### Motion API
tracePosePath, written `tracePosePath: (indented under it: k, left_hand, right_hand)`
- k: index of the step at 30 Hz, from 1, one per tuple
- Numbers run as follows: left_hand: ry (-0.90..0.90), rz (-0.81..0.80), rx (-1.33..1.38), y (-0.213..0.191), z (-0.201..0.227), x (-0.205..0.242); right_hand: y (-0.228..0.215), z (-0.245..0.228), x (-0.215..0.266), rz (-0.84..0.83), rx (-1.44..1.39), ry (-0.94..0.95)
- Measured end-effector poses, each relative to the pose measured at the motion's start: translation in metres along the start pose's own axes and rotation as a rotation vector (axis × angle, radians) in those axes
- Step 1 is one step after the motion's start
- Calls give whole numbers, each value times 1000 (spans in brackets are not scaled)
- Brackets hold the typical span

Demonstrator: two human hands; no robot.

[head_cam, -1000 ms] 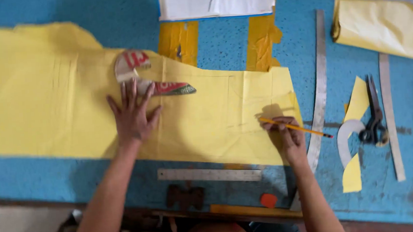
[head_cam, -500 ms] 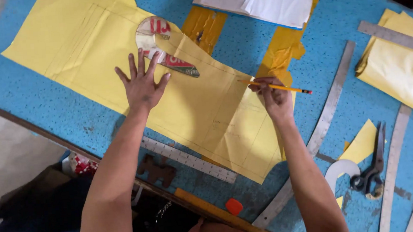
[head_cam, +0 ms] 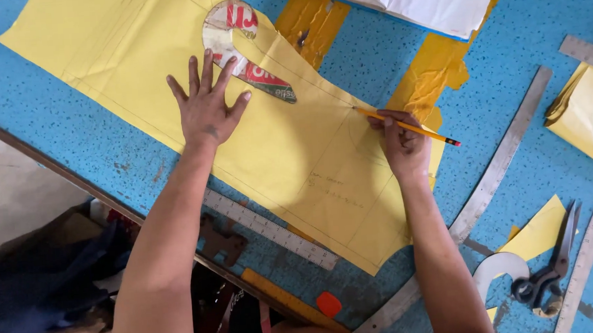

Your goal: The person draws lines and curves on a large yellow paper pattern using a pencil, a metal ruler, and a curved French curve. They also use a flexible measuring tape to measure sections of the pattern. The person works at a blue table in a workshop setting.

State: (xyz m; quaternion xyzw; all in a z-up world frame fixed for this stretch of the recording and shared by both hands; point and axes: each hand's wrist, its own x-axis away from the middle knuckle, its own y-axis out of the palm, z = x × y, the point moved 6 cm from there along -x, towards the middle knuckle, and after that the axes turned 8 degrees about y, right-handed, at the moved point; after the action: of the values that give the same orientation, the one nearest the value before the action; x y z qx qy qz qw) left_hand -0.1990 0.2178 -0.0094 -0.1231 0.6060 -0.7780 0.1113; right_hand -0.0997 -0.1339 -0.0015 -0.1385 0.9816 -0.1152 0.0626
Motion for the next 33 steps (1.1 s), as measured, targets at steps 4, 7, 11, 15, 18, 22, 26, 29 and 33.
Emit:
tracePosePath:
  k: [4, 7, 11, 15, 18, 22, 26, 29, 33]
  left_hand:
    - [5, -61, -26, -3, 3, 0]
    - [-6, -80, -14, -4, 3, 1]
    - [-4, -68, -20, -4, 3, 1]
    - [-3, -69, -13, -4, 3, 1]
    - [-4, -73, -18, -4, 3, 0]
    - [1, -58, -16, -3, 2, 0]
    - [18, -28, 6, -4, 2, 1]
    - [25, -24, 13, -5, 3, 1]
    - [12, -42, 12, -6, 4, 2]
  right_hand:
    - [-2, 0, 3, -14, 1, 62]
    - [-3, 5, 2, -18, -35, 56]
    - [0, 4, -1, 0, -30, 29]
    - [-3, 4, 1, -8, 16, 42]
    - [-2, -3, 1, -7, 3, 23]
    - [-1, 8, -3, 22, -15, 99]
    - [-3, 3, 0, -15, 58, 9]
    - [-1, 2, -1, 11, -22, 9]
    - [-2, -2, 1, -9, -37, 66]
